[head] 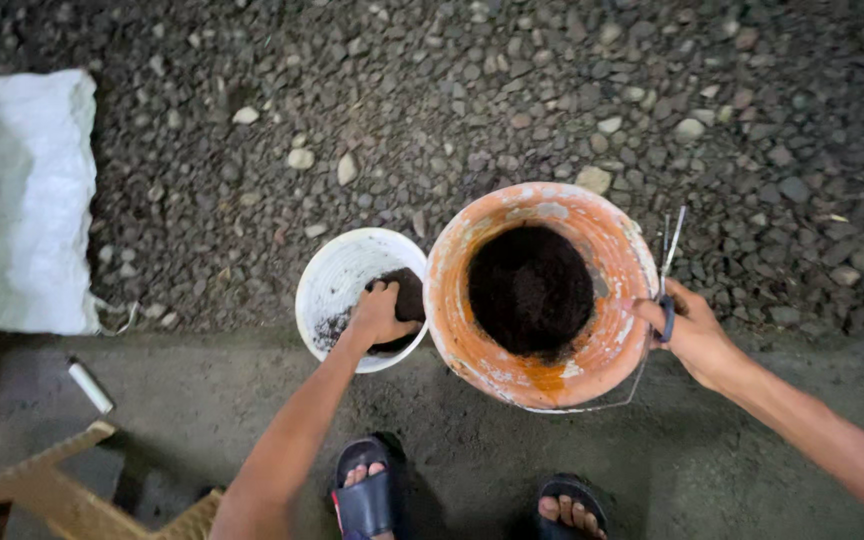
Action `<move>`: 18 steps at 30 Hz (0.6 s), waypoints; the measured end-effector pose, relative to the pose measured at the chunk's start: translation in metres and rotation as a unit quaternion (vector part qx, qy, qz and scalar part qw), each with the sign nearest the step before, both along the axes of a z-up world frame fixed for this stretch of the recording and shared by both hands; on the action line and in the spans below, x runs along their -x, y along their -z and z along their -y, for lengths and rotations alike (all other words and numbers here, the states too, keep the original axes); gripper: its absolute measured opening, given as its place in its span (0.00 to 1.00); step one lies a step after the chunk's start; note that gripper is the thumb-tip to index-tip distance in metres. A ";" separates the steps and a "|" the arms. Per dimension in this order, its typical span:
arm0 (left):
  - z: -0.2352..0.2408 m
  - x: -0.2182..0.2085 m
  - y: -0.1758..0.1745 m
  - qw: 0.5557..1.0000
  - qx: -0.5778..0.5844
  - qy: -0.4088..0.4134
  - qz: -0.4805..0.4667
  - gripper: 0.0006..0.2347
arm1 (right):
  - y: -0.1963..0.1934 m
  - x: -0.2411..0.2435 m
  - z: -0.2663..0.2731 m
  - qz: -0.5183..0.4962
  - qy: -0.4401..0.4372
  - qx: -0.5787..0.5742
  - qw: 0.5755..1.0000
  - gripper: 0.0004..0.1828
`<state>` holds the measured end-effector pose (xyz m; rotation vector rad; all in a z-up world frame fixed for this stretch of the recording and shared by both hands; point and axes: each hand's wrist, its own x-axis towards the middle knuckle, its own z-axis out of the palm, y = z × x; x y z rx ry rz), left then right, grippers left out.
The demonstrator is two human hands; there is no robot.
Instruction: The person uses scissors to cut small pieces of dark soil or compost held in their left hand over a bucket, then drops the cut pieces into a smaller white bowl. The process is repeated continuously.
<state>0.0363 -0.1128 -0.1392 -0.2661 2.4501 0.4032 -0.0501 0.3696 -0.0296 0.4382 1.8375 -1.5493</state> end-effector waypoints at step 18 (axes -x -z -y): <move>0.010 -0.022 0.030 0.984 -0.140 0.108 -0.022 0.42 | -0.021 0.007 0.004 -0.228 -0.211 -0.309 0.899 0.32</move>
